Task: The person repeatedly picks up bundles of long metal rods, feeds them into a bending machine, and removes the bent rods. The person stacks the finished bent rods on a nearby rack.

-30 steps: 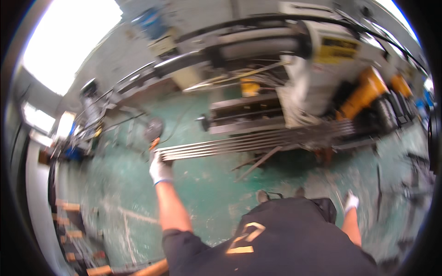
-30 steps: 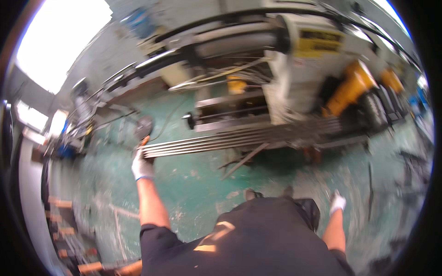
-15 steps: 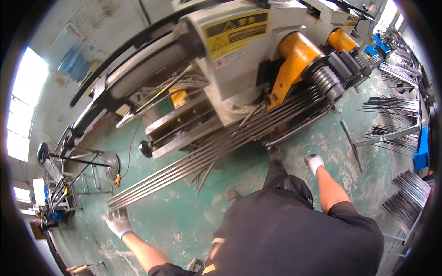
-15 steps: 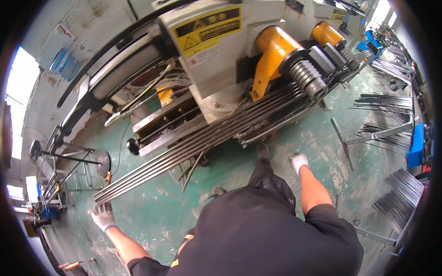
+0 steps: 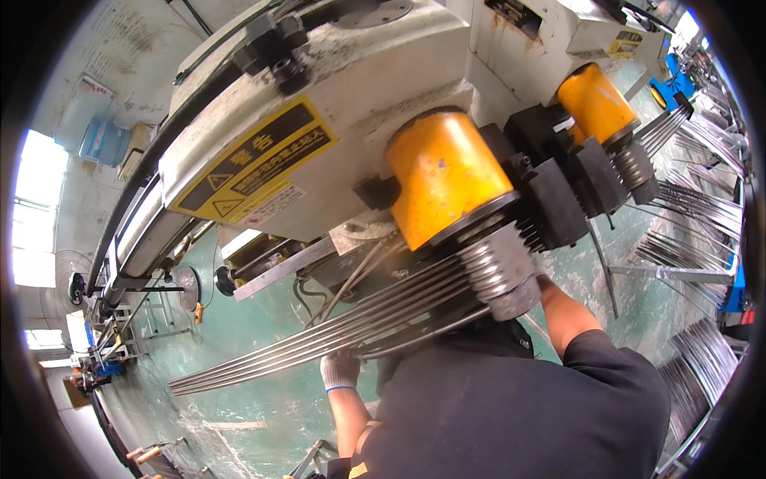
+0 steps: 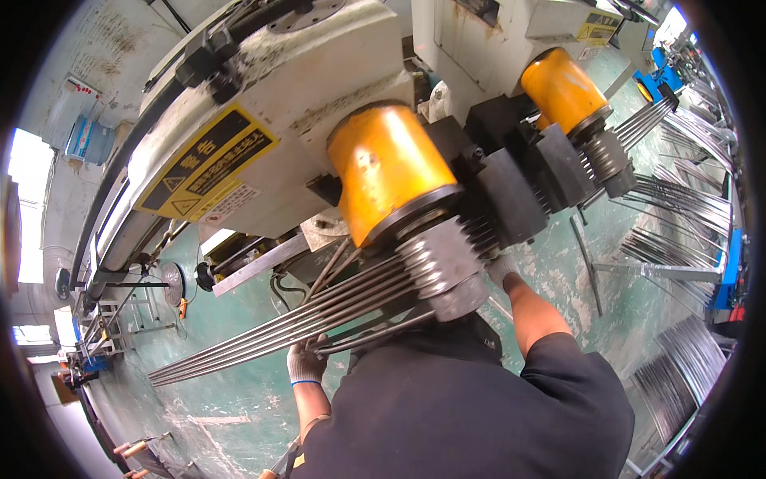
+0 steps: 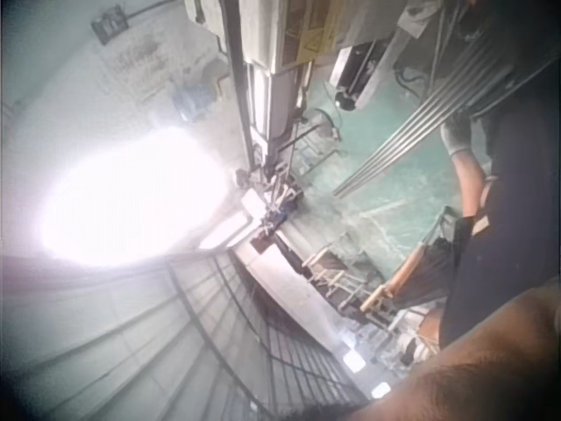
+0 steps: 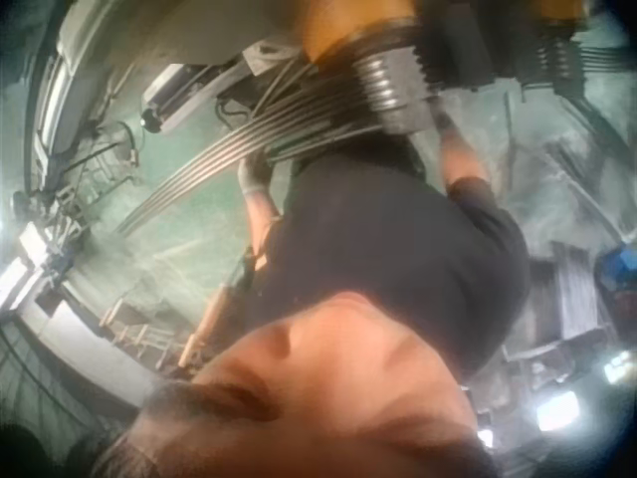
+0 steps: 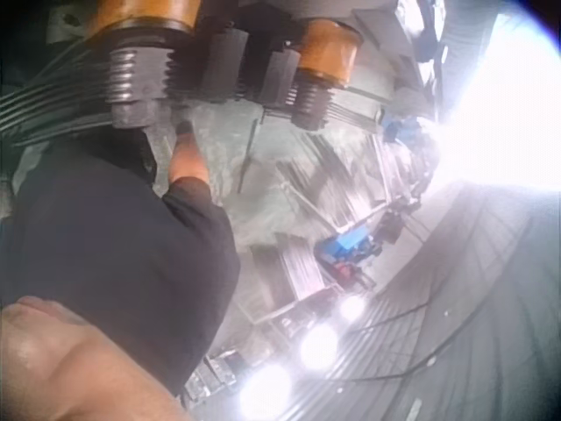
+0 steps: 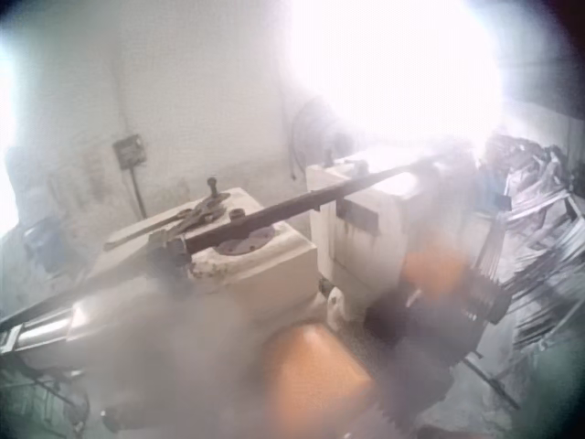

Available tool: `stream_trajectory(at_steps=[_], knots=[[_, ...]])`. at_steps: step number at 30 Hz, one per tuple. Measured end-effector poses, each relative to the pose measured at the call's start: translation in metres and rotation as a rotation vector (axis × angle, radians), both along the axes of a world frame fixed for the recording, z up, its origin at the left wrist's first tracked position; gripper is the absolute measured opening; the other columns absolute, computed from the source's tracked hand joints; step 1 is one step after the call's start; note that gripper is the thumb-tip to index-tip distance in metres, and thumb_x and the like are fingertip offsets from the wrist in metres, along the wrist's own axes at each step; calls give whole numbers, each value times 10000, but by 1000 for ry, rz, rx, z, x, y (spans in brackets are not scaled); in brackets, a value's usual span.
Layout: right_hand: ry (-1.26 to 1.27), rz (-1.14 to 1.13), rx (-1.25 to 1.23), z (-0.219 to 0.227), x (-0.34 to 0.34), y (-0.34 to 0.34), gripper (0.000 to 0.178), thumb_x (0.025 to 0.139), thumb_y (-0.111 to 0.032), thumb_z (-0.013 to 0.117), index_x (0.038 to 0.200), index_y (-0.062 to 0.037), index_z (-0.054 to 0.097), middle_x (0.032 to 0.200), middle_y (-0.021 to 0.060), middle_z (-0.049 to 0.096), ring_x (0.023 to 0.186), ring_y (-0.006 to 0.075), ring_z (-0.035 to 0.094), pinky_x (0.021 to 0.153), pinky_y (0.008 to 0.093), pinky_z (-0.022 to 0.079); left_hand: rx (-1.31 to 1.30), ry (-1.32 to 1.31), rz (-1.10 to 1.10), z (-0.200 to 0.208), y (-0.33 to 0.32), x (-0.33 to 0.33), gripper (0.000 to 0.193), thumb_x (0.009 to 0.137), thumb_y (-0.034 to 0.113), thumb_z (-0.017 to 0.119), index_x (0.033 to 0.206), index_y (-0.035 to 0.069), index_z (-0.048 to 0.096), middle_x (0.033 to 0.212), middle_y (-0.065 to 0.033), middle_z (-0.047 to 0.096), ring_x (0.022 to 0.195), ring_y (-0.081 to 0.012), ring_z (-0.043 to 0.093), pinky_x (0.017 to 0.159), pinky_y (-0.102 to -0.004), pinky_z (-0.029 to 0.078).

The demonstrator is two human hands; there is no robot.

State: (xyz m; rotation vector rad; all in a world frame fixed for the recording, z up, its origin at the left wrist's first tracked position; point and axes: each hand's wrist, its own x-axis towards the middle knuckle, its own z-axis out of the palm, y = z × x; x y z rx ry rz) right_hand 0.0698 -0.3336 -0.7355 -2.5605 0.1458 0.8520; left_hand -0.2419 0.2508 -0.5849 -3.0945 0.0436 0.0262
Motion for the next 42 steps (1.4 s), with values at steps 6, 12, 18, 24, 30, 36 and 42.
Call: stream_trajectory(at_steps=[6,12,18,24,30,36,42], knots=[[-108,-73,81,103,10,26,331,980,-343,639,1076,-39,732,1032,212,750,940,407,710,817,466,558,-1900,-13,1360,24,-7,35,421,1128,401,447,1363,96,616,1301,-96,695,1086,-263,653,886,-407,551],[56,-331,-34,127,-101,-9,414,936,-400,692,1146,-56,789,1117,239,756,1085,393,723,957,445,556,-2165,-186,1304,-1,17,38,341,1115,360,446,1223,92,628,1070,-102,714,865,-273,647,779,-475,536],[-12,-499,13,141,-177,-46,428,922,-348,732,1151,11,774,1007,222,781,963,319,752,897,404,563,-2328,44,1198,0,-24,30,378,1119,382,397,1225,81,600,1023,-119,686,969,-345,660,872,-476,530],[-362,-663,262,195,-123,-44,385,932,-318,699,1103,19,770,992,226,770,960,343,743,877,403,555,-2399,-8,906,40,-18,20,404,1130,430,368,1276,118,579,1342,-104,569,1289,-358,519,1096,-533,418],[-781,-709,697,313,-27,7,402,969,-322,689,1158,30,740,1029,180,765,980,243,709,908,368,527,-2270,-428,471,45,50,-3,418,1100,464,472,1197,94,643,1258,-114,654,1153,-344,595,1067,-519,469],[-808,-844,1117,388,15,40,564,1050,-439,632,1388,12,640,1324,117,691,1232,219,596,1093,363,432,-2338,-630,424,171,12,25,607,1075,581,476,1365,76,648,1347,-85,674,1281,-264,590,1141,-474,428],[-572,-967,1351,380,68,38,678,1025,-515,630,1424,33,609,1394,142,648,1281,238,556,1129,378,398,-2446,-875,532,239,-1,50,645,1053,544,561,1433,23,581,1426,-155,648,1306,-320,611,1172,-475,435]])
